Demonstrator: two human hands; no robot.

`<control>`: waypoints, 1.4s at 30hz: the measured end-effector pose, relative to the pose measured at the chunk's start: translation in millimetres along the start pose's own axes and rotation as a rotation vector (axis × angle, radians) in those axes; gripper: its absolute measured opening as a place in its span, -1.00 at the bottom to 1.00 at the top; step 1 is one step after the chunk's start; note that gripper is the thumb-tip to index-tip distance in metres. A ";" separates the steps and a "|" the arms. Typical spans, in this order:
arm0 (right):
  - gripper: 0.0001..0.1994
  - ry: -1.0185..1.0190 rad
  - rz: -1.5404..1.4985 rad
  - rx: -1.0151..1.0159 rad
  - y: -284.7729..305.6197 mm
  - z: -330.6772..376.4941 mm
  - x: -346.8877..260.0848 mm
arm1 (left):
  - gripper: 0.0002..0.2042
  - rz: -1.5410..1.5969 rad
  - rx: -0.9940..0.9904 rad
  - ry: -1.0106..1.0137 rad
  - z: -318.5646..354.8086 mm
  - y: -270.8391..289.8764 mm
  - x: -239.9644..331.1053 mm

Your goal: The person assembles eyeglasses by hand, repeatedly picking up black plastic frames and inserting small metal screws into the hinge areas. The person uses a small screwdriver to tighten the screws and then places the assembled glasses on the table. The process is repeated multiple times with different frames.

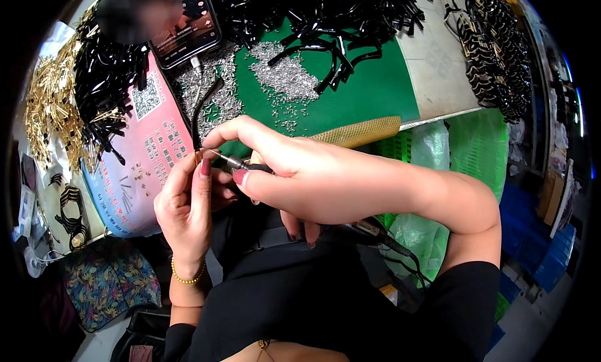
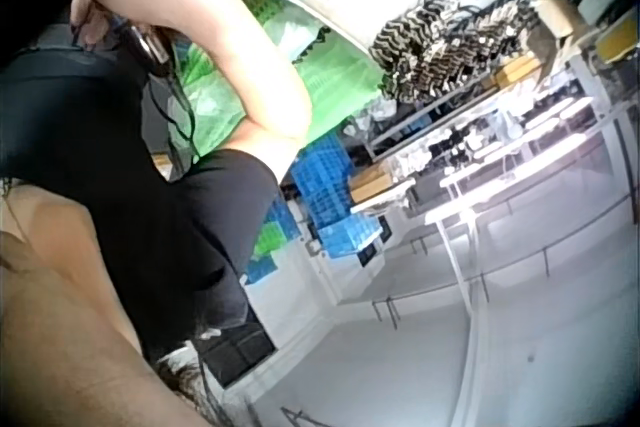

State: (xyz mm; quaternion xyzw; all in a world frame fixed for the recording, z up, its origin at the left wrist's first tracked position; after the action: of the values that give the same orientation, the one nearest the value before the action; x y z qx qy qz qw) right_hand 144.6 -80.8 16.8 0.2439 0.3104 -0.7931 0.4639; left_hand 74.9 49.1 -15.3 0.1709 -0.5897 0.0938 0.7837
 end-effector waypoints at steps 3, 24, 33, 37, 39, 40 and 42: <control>-0.49 0.009 -0.045 0.000 -0.6 -2.2 -1.0 | -0.81 -0.016 0.016 -0.042 -0.1 -1.2 2.0; -0.74 0.935 1.311 0.628 -44.3 -87.2 -128.5 | -0.81 0.163 0.512 -0.345 -2.3 137.4 12.3; -0.74 0.739 1.242 0.480 -35.8 -105.9 -129.6 | -0.87 -0.452 0.594 -0.389 -19.5 193.6 40.8; -0.60 0.750 1.017 0.502 -25.1 -64.1 -124.0 | -0.89 -0.785 0.380 -0.500 -73.6 159.1 70.3; -0.57 0.747 0.882 0.461 -19.1 -44.8 -112.2 | -0.83 -0.875 0.171 -0.485 -85.9 147.3 67.8; -0.57 0.699 0.804 0.418 -13.7 -36.4 -102.5 | -0.82 -0.934 0.125 -0.488 -87.4 142.3 67.2; -0.58 0.607 0.644 0.331 -5.0 -18.5 -83.5 | -0.77 -1.056 0.035 -0.491 -87.2 131.0 64.7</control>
State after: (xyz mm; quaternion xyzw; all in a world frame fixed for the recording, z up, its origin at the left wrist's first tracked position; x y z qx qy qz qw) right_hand 179.7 -16.9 61.8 0.6193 0.2100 -0.5404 0.5295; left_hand 125.7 199.6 45.8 0.4714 -0.5873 -0.3426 0.5616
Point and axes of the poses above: each hand's wrist, its own z-axis away from the middle knuckle, its own y-axis out of the back of the hand, x = y × z, the point moved 9 cm from there along -z, towards the middle knuckle, and after that the axes turned 3 degrees about y, right-handed, at the moved point
